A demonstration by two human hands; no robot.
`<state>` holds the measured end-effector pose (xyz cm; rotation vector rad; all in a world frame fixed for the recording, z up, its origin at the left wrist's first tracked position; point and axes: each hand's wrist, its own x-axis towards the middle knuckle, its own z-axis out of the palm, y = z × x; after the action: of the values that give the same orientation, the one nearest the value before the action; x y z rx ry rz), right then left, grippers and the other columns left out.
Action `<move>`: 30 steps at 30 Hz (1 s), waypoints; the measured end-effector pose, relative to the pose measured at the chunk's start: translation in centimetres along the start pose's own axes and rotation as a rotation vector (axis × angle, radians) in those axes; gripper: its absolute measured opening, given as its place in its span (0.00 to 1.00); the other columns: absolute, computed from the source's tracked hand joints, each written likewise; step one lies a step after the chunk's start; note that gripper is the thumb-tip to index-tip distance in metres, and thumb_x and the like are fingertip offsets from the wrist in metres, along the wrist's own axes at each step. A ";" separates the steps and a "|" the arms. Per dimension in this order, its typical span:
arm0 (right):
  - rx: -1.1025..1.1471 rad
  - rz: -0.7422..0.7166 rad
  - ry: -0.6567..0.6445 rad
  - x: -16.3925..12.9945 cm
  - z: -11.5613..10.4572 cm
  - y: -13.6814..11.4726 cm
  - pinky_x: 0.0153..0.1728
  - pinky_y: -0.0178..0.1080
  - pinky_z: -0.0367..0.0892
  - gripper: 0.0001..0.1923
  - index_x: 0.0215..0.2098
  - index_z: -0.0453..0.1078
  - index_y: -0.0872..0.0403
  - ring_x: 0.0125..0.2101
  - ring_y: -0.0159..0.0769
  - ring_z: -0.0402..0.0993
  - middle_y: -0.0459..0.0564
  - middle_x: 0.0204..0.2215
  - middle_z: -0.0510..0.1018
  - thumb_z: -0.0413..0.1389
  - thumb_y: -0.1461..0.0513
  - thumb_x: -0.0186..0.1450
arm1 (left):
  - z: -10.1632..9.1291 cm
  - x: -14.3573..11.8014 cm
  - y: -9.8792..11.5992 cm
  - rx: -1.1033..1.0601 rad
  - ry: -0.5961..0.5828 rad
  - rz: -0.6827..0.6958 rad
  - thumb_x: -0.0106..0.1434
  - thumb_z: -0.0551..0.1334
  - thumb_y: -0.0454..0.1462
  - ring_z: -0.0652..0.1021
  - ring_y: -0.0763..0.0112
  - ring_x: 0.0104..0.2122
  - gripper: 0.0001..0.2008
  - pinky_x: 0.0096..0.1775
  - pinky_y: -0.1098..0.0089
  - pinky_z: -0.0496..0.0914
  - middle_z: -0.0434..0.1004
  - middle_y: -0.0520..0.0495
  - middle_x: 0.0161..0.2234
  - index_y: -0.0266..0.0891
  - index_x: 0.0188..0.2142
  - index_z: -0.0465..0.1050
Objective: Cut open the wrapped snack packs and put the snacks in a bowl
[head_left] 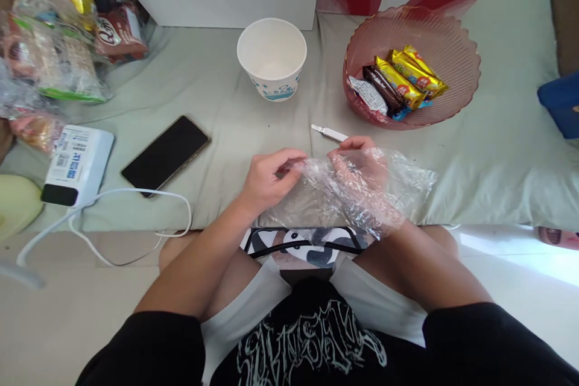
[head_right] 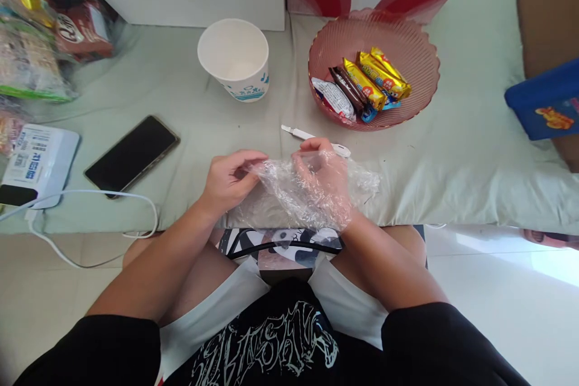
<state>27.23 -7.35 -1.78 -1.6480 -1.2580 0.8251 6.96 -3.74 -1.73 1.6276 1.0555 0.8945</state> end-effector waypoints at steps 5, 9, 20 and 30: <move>-0.053 -0.058 -0.006 0.3 -0.2 -0.2 0.35 0.41 0.68 0.10 0.39 0.69 0.47 0.29 0.36 0.74 0.45 0.33 0.81 0.63 0.55 0.62 | 0.0 0.3 0.0 0.052 -0.077 0.173 0.60 0.70 0.38 0.83 0.60 0.50 0.12 0.53 0.62 0.76 0.84 0.44 0.52 0.45 0.44 0.82; 0.031 -0.063 -0.058 0.4 -0.5 -0.3 0.30 0.39 0.66 0.11 0.40 0.70 0.48 0.26 0.33 0.70 0.45 0.34 0.82 0.64 0.56 0.61 | 0.1 0.4 -0.1 -0.096 0.055 0.008 0.63 0.69 0.45 0.83 0.63 0.39 0.08 0.45 0.63 0.77 0.86 0.46 0.38 0.44 0.35 0.80; 0.367 0.061 -0.216 1.0 -1.9 -0.7 0.17 0.34 0.57 0.23 0.35 0.62 0.46 0.16 0.30 0.61 0.37 0.17 0.67 0.66 0.42 0.61 | -0.4 1.7 -0.9 -0.646 -0.072 -0.349 0.57 0.74 0.52 0.79 0.69 0.21 0.20 0.27 0.67 0.76 0.78 0.56 0.24 0.46 0.38 0.69; 0.409 0.026 -0.119 1.1 -2.6 -0.2 0.22 0.38 0.65 0.16 0.34 0.70 0.46 0.20 0.33 0.66 0.43 0.23 0.72 0.63 0.45 0.63 | -0.9 2.4 -0.3 -0.734 -0.083 -0.450 0.52 0.72 0.37 0.84 0.68 0.27 0.15 0.31 0.68 0.79 0.86 0.48 0.34 0.39 0.23 0.65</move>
<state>29.79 -6.88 -0.60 -1.3040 -1.0616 1.1270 6.94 -1.12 -1.56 0.7695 0.8421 0.7697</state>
